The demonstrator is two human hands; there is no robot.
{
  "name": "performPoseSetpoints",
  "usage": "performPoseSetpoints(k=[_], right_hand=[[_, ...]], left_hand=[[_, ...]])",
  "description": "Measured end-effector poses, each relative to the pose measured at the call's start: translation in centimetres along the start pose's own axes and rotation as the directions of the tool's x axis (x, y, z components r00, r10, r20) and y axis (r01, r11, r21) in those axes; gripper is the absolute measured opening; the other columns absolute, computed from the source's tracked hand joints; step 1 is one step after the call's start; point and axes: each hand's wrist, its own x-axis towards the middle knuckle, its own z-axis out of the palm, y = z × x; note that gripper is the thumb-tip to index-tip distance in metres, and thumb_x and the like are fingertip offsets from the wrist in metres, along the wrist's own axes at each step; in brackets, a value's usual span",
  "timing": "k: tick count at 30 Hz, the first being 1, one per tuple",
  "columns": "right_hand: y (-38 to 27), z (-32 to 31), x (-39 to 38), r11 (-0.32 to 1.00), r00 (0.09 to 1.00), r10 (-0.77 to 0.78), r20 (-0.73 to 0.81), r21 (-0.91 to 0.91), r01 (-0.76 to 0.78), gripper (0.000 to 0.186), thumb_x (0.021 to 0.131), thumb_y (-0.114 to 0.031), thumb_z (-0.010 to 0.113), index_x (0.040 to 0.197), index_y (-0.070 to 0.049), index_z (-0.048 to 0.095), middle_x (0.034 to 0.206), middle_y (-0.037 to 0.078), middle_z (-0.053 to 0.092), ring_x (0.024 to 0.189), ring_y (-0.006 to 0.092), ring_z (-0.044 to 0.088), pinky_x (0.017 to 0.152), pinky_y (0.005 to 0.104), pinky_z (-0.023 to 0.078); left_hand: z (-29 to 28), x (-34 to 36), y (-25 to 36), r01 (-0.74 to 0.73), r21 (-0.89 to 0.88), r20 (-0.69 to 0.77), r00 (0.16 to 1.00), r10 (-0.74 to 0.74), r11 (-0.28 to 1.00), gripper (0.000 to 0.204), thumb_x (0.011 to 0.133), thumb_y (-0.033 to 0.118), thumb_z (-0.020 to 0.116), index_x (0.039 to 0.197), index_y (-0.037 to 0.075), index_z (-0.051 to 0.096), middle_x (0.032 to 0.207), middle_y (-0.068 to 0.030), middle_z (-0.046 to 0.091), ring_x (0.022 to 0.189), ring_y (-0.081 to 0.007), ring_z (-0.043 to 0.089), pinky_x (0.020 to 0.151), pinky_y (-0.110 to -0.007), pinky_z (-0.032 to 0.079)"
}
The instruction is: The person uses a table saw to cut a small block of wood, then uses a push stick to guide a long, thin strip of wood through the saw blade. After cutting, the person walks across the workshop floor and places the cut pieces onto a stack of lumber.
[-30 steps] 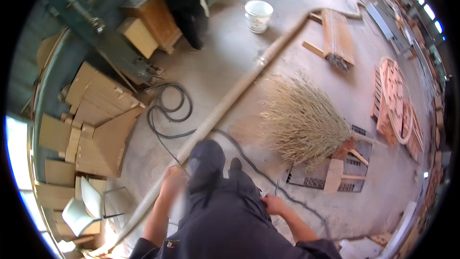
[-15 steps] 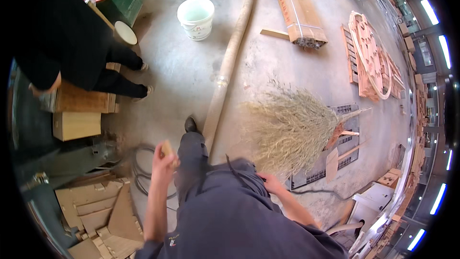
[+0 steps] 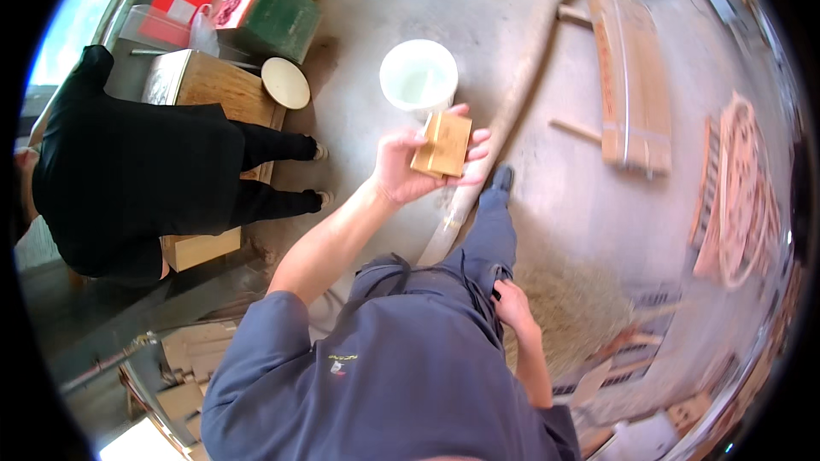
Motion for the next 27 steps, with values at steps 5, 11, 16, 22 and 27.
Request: performPoseSetpoints(k=[5,11,16,22,27], right_hand=[[4.3,-17.0,11.9,0.747,0.963,0.156,0.221,0.612,-0.261,0.013,0.088,-0.008,0.066,0.095,0.002,0.069,0.094,0.005,0.074,0.082,0.0184,0.068,0.075,0.0329,0.052],[8.9,-30.1,25.9,0.116,0.874,0.33,0.356,0.904,-0.412,0.024,0.084,0.001,0.063,0.107,0.006,0.068,0.104,0.012,0.072,0.092,0.0192,0.069,0.083,0.0335,0.056],[14.4,-40.1,41.0,-0.015,0.868,0.418,0.267,0.958,-0.288,0.036,0.082,0.004,0.056,0.117,0.005,0.063,0.112,0.014,0.071,0.101,0.0237,0.068,0.089,0.0371,0.056],[12.1,-58.1,63.3,0.737,0.851,0.519,0.077,0.464,-0.492,0.038,0.077,-0.009,0.07,0.115,-0.008,0.07,0.101,0.012,0.07,0.092,0.0274,0.068,0.079,0.0388,0.054],[2.5,-74.8,80.7,0.991,0.873,0.041,-0.486,-0.093,-0.099,0.032,0.071,-0.013,0.074,0.103,-0.012,0.071,0.105,0.012,0.063,0.084,0.0355,0.066,0.074,0.0433,0.054]], left_hand=[[0.3,12.0,5.8,-0.183,-0.006,-0.055,0.982,0.182,0.983,0.092,0.072,0.008,0.065,0.157,0.015,0.03,0.144,-0.0245,0.048,0.124,-0.0367,0.058,0.097,-0.055,0.054],[6.2,28.8,14.2,-0.241,0.368,-0.356,0.856,0.376,0.898,0.087,0.076,-0.001,0.078,0.151,0.017,0.039,0.117,-0.0087,0.06,0.097,-0.0215,0.065,0.079,-0.042,0.061],[5.0,49.5,24.9,-0.09,0.75,-0.36,0.776,0.518,0.656,0.07,0.086,0.008,0.077,0.148,0.017,0.045,0.113,-0.0055,0.058,0.093,-0.019,0.063,0.071,-0.036,0.059],[10.6,76.9,39.2,-0.106,0.677,-0.316,0.852,0.418,0.728,0.052,0.094,0.007,0.069,0.141,0.02,0.05,0.113,-0.0023,0.059,0.095,-0.0191,0.064,0.077,-0.041,0.061],[16.9,96.9,52.0,0.089,0.577,-0.452,0.863,0.227,0.812,0.049,0.096,0.013,0.069,0.14,0.022,0.049,0.108,-0.0013,0.062,0.094,-0.0185,0.065,0.078,-0.042,0.06]])
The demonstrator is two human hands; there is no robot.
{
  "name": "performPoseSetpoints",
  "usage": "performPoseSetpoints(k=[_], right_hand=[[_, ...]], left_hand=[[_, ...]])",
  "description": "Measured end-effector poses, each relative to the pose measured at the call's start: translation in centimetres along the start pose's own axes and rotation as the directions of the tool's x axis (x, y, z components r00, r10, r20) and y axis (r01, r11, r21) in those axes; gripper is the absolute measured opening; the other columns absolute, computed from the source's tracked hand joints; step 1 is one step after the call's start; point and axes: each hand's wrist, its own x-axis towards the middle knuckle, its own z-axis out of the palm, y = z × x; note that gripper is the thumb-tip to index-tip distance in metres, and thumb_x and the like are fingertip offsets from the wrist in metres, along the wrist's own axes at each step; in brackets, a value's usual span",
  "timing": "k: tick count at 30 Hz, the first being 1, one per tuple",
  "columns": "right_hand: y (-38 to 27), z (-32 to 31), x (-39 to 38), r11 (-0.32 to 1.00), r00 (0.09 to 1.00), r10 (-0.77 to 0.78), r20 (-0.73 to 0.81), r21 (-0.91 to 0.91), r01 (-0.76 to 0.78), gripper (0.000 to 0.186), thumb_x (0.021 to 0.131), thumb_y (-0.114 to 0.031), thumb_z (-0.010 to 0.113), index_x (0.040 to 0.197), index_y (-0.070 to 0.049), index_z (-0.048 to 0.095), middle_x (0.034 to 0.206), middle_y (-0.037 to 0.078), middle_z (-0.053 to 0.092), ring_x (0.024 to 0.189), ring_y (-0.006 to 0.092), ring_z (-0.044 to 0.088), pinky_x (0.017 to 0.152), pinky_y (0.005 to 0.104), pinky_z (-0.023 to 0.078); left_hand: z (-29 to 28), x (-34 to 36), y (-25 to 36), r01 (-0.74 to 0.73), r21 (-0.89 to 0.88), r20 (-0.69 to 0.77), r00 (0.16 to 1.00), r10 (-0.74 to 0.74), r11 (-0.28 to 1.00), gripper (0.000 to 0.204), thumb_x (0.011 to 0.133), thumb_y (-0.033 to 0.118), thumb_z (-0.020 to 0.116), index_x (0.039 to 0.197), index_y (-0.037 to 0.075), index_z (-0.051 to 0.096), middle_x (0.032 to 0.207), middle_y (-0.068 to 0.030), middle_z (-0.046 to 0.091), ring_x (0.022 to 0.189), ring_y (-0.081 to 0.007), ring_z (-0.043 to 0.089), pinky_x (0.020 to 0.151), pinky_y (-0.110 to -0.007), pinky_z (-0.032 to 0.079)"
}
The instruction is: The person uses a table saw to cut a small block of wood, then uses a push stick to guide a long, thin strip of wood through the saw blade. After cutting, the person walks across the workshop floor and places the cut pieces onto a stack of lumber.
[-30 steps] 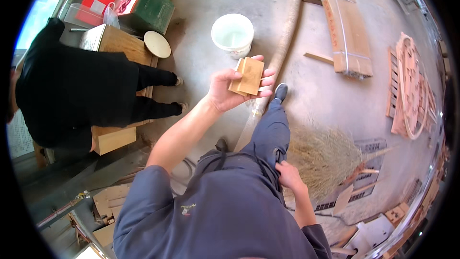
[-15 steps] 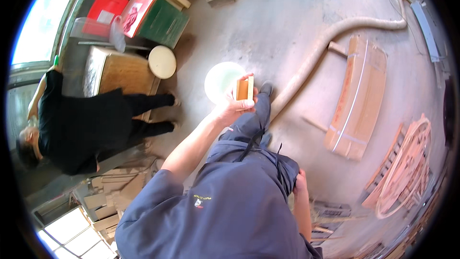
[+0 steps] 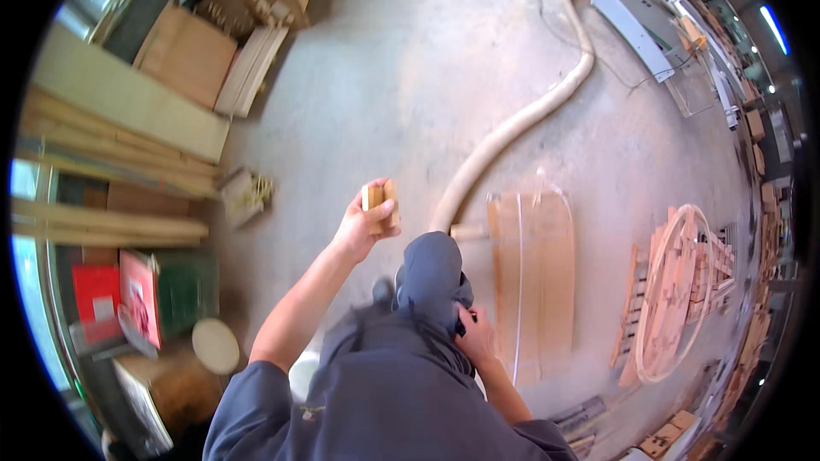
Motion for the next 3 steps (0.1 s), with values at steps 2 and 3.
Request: performPoseSetpoints(k=[2,3], right_hand=[[0.3,0.1,8.4,0.984,0.985,-0.173,-0.002,-0.032,0.173,0.036,0.068,-0.014,0.076,0.103,-0.012,0.069,0.109,0.01,0.061,0.084,0.0341,0.066,0.075,0.0441,0.055],[0.3,0.3,12.2,0.984,0.984,-0.174,-0.03,-0.027,0.174,0.036,0.068,-0.014,0.076,0.103,-0.012,0.069,0.109,0.01,0.061,0.084,0.0341,0.066,0.075,0.0441,0.055]], left_hand=[[0.4,7.4,5.4,-0.009,0.095,0.011,1.0,0.008,0.995,0.052,0.095,0.019,0.072,0.141,0.023,0.048,0.109,-0.0025,0.063,0.094,-0.0206,0.065,0.08,-0.045,0.06],[-0.3,10.9,7.5,-0.018,0.136,0.0,1.0,0.018,0.991,0.054,0.094,0.021,0.073,0.142,0.023,0.047,0.109,-0.0028,0.063,0.095,-0.0219,0.065,0.08,-0.045,0.059]])
